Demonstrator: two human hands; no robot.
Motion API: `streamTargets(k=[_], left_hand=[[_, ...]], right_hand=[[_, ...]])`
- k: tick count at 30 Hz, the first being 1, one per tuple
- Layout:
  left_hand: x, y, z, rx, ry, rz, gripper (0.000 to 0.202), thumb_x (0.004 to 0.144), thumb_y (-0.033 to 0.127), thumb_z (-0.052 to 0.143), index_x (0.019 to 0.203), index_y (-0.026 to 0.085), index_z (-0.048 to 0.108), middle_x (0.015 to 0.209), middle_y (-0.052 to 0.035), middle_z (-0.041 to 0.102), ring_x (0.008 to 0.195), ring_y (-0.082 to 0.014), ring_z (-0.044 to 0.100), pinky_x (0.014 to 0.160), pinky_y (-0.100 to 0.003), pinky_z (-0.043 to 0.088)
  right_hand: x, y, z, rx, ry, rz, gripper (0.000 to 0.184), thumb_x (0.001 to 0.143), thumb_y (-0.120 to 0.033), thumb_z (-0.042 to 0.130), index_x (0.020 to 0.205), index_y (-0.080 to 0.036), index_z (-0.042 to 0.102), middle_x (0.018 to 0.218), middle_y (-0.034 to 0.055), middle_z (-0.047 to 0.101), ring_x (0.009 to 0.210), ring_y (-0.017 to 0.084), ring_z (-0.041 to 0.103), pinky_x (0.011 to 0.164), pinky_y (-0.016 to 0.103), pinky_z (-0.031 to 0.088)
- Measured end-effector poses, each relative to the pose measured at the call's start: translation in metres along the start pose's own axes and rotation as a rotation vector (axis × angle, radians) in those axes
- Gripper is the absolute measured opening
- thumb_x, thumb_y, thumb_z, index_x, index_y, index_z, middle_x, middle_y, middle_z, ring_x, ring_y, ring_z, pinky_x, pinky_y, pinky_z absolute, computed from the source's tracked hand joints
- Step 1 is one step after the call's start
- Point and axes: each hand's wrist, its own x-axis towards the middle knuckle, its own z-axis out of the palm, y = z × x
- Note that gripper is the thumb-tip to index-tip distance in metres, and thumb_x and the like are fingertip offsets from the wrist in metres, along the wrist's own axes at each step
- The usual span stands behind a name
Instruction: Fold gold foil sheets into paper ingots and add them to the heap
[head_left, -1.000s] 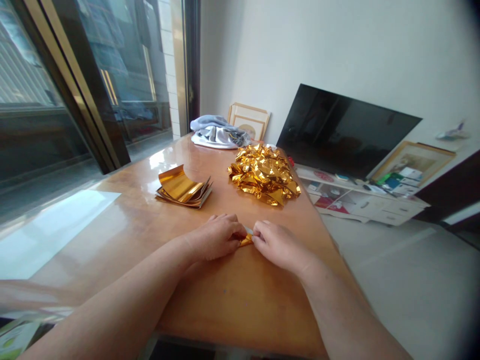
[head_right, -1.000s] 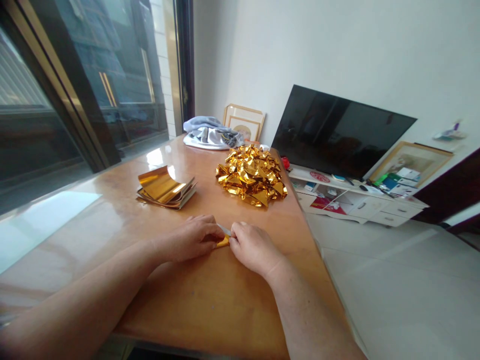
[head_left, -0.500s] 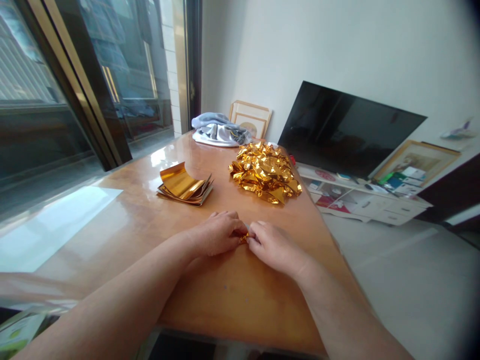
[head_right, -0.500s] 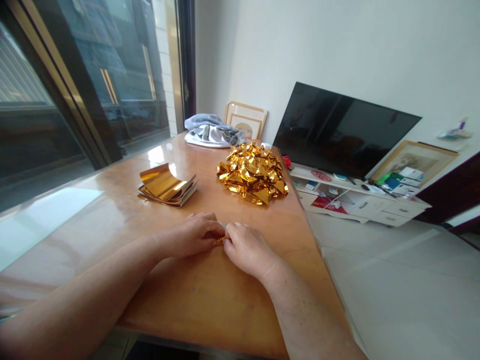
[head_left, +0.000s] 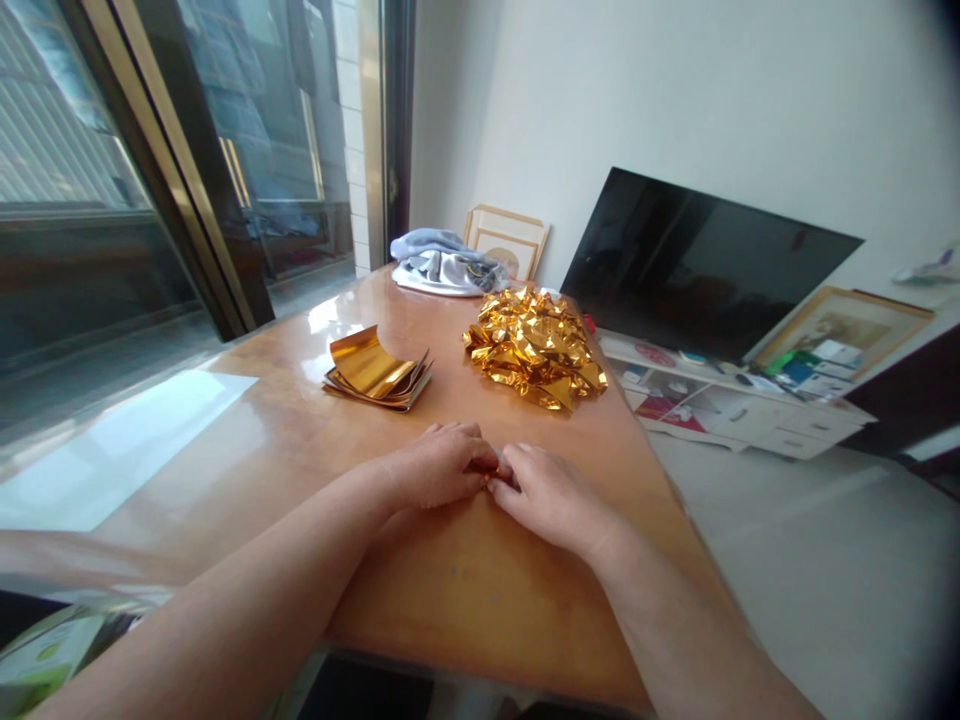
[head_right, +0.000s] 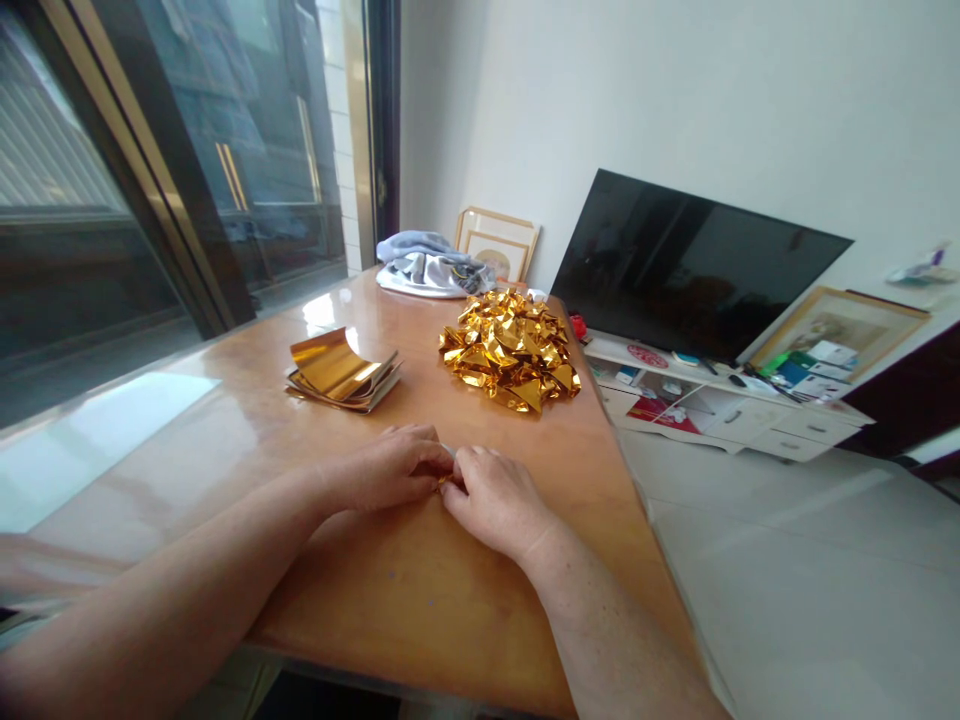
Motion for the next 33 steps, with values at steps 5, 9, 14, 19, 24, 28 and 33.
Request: streamTargets(k=[5, 9, 14, 19, 24, 28, 33], left_hand=[[-0.001, 0.001, -0.002, -0.038, 0.001, 0.004, 0.032, 0.087, 0.021, 0.054, 0.106, 0.036, 0.074, 0.093, -0.0016, 0.063, 0.096, -0.0204, 0.059, 0.084, -0.031, 0.041], [-0.001, 0.0, -0.001, -0.062, 0.003, -0.005, 0.035, 0.088, 0.019, 0.051, 0.108, 0.036, 0.074, 0.098, -0.0014, 0.065, 0.096, -0.0198, 0.059, 0.087, -0.032, 0.04], [0.002, -0.004, 0.001, -0.093, -0.007, -0.003, 0.033, 0.086, 0.018, 0.052, 0.105, 0.031, 0.075, 0.1, -0.0012, 0.069, 0.102, -0.0205, 0.059, 0.088, -0.03, 0.042], [0.005, -0.008, 0.006, -0.061, 0.058, -0.012, 0.029, 0.088, 0.021, 0.051, 0.103, 0.029, 0.075, 0.101, -0.0013, 0.069, 0.097, -0.0181, 0.061, 0.088, -0.029, 0.043], [0.006, -0.007, 0.008, -0.023, 0.081, -0.03, 0.023, 0.089, 0.03, 0.054, 0.098, 0.025, 0.075, 0.097, -0.0026, 0.068, 0.089, -0.0169, 0.062, 0.085, -0.028, 0.045], [0.007, -0.005, 0.008, -0.025, 0.105, -0.031, 0.017, 0.086, 0.031, 0.059, 0.092, 0.023, 0.072, 0.096, -0.0031, 0.066, 0.089, -0.0179, 0.061, 0.084, -0.029, 0.045], [0.007, -0.007, 0.008, 0.007, 0.194, -0.121, 0.035, 0.076, 0.033, 0.07, 0.109, 0.022, 0.064, 0.108, -0.0061, 0.061, 0.099, -0.0234, 0.057, 0.085, -0.033, 0.044]], right_hand=[[0.0, -0.006, -0.003, -0.066, -0.014, 0.054, 0.019, 0.091, -0.041, 0.058, 0.09, -0.022, 0.061, 0.093, 0.0051, 0.069, 0.08, 0.019, 0.061, 0.061, 0.03, 0.03], [0.0, -0.009, -0.003, -0.08, -0.01, 0.073, 0.022, 0.091, -0.044, 0.057, 0.091, -0.022, 0.061, 0.094, 0.0063, 0.07, 0.082, 0.022, 0.062, 0.062, 0.031, 0.031], [0.001, -0.01, 0.0, -0.062, 0.002, 0.074, 0.028, 0.087, -0.048, 0.062, 0.095, -0.022, 0.062, 0.096, 0.0076, 0.07, 0.084, 0.022, 0.062, 0.065, 0.031, 0.033], [0.005, 0.008, 0.0, 0.1, -0.031, 0.037, 0.027, 0.084, -0.049, 0.065, 0.087, -0.023, 0.063, 0.084, 0.0031, 0.069, 0.075, 0.018, 0.06, 0.062, 0.027, 0.033], [0.017, 0.045, 0.001, 0.209, 0.205, 0.154, 0.022, 0.088, -0.033, 0.052, 0.071, -0.021, 0.056, 0.072, 0.0002, 0.065, 0.071, 0.016, 0.057, 0.062, 0.024, 0.035], [0.023, 0.057, 0.006, 0.279, 0.198, 0.177, 0.014, 0.084, -0.029, 0.054, 0.074, -0.021, 0.059, 0.074, -0.0006, 0.066, 0.069, 0.015, 0.056, 0.061, 0.024, 0.036], [0.026, 0.051, 0.013, 0.334, 0.096, 0.174, 0.008, 0.081, -0.027, 0.06, 0.075, -0.021, 0.061, 0.072, -0.0009, 0.066, 0.068, 0.015, 0.055, 0.06, 0.023, 0.037]])
